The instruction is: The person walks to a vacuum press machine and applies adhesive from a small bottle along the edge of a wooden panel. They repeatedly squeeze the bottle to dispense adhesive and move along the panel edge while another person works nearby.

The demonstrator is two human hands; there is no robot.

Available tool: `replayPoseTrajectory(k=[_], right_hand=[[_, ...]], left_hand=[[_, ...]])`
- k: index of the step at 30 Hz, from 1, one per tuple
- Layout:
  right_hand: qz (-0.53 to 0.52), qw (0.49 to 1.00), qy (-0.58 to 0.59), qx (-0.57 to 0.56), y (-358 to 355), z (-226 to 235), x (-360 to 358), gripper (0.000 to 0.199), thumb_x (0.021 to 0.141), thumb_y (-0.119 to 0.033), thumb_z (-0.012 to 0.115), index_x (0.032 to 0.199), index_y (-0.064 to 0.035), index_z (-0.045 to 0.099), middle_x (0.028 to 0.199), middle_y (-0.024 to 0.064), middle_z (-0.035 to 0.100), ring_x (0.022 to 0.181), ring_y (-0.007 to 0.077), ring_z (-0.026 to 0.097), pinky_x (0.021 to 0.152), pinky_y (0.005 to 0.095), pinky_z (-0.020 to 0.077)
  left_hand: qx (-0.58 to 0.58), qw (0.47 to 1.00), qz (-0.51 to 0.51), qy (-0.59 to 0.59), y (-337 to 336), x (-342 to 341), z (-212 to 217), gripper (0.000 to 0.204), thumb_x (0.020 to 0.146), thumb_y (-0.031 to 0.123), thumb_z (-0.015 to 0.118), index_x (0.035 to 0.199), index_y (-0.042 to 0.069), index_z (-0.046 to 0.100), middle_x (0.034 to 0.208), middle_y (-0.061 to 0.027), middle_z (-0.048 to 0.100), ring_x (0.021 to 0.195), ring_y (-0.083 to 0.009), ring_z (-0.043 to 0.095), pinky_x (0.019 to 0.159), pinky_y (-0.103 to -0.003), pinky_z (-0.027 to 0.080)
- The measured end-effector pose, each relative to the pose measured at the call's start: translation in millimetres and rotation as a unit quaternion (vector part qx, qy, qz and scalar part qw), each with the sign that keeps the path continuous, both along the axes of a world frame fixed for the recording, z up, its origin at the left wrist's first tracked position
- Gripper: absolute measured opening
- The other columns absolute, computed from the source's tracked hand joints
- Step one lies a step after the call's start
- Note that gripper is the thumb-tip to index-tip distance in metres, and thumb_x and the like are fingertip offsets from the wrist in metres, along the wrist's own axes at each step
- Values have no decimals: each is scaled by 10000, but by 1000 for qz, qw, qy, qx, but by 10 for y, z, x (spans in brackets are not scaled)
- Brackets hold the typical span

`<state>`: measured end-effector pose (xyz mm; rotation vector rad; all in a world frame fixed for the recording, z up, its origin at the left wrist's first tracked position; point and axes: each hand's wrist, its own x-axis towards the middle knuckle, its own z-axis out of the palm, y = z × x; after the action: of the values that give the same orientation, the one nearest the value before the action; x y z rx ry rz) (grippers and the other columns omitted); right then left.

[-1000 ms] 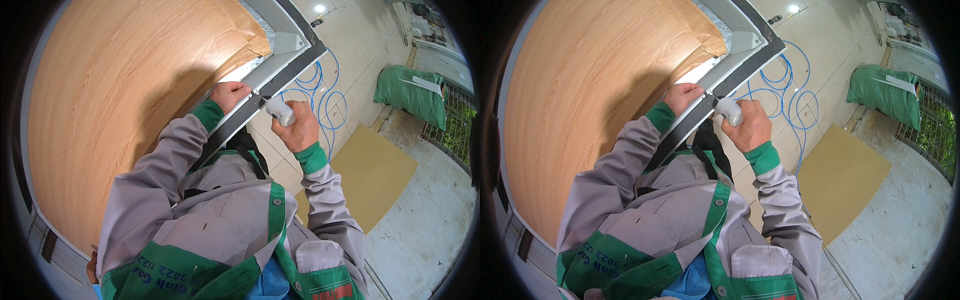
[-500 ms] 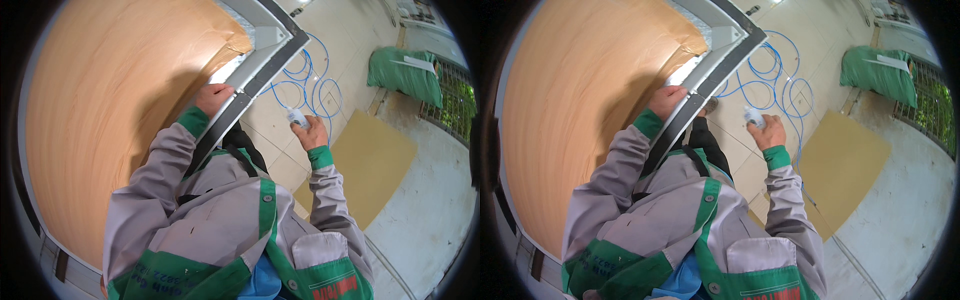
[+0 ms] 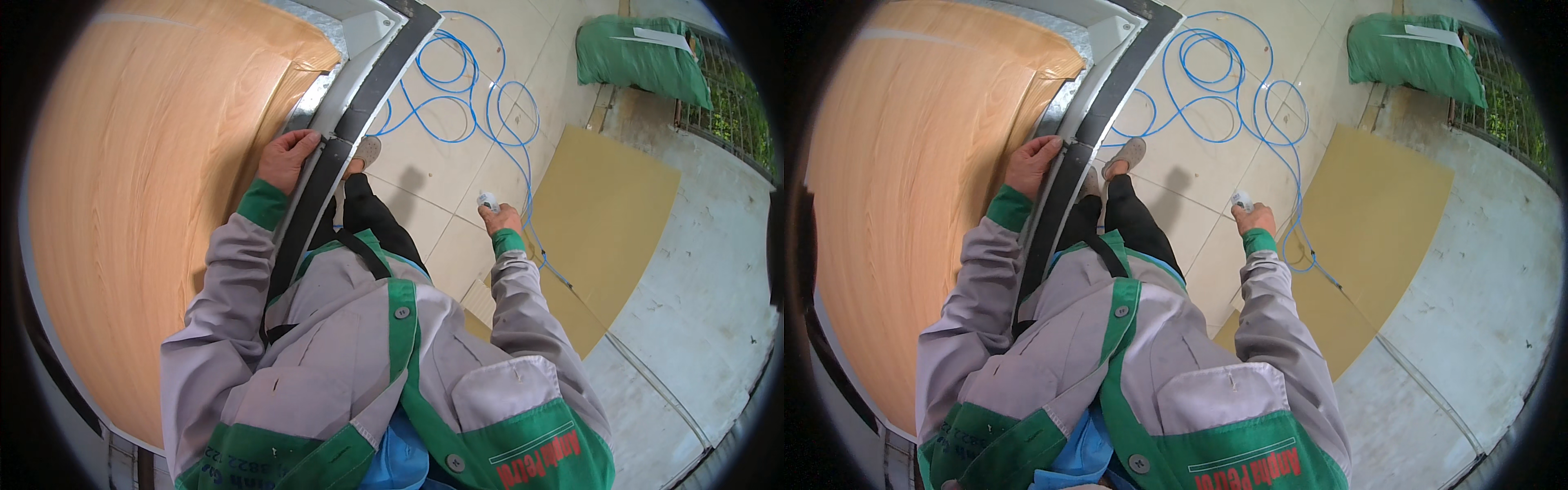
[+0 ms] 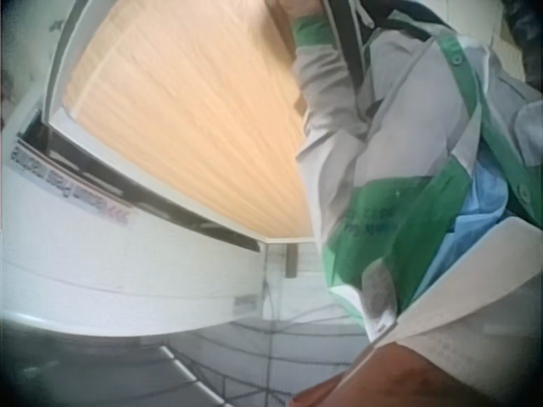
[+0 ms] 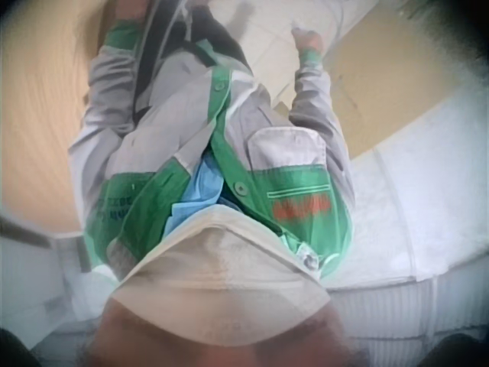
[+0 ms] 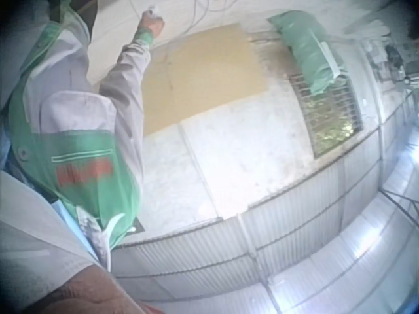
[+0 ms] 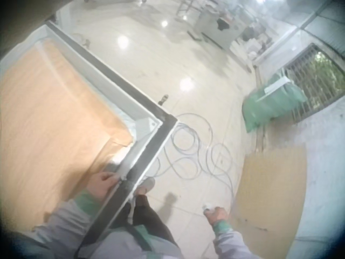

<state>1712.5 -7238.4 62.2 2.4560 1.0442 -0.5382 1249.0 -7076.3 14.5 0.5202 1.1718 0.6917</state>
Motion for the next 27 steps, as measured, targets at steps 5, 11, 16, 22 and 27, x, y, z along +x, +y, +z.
replayPoseTrajectory(k=[5, 11, 16, 22, 27], right_hand=[[-89, 991, 67, 77, -119, 33, 6, 624, 767, -481, 761, 1081, 58, 735, 1093, 280, 735, 977, 389, 726, 907, 458, 555], [-181, 899, 303, 260, 8, 67, -362, 518, 785, -230, 836, 1202, 26, 667, 1047, 119, 741, 953, 210, 703, 866, 357, 551], [-91, 825, 449, 331, 435, 379, -1031, 551, 788, -166, 876, 1250, 3, 629, 1098, 76, 697, 973, 174, 665, 887, 341, 533], [148, 808, 439, 364, 946, 872, -1754, 547, 766, -206, 903, 1221, -17, 665, 1110, 120, 673, 983, 253, 661, 872, 371, 532], [291, 814, 360, 350, 1159, 986, -2041, 552, 755, -204, 901, 1229, -30, 678, 1064, 145, 648, 966, 295, 668, 821, 379, 545]], left_hand=[[16, 1000, -17, 19, 15, -14, 23, 322, 989, 291, 750, 1158, 18, 733, 973, 4, 732, 828, -62, 651, 742, -215, 540], [13, 999, -27, 18, 24, -9, 82, 312, 997, 271, 737, 1184, 22, 714, 987, 6, 726, 808, -62, 655, 730, -216, 543], [-3, 1000, -14, 22, 19, 10, 115, 320, 989, 273, 747, 1178, 17, 714, 989, -1, 725, 814, -72, 654, 745, -224, 545], [11, 1000, -12, 17, -4, 27, 162, 323, 989, 286, 747, 1166, 18, 718, 980, 2, 715, 819, -57, 633, 750, -218, 537], [18, 999, -12, 31, -14, 34, 193, 310, 966, 308, 748, 1085, 21, 762, 928, 0, 736, 792, -58, 635, 749, -232, 525]])
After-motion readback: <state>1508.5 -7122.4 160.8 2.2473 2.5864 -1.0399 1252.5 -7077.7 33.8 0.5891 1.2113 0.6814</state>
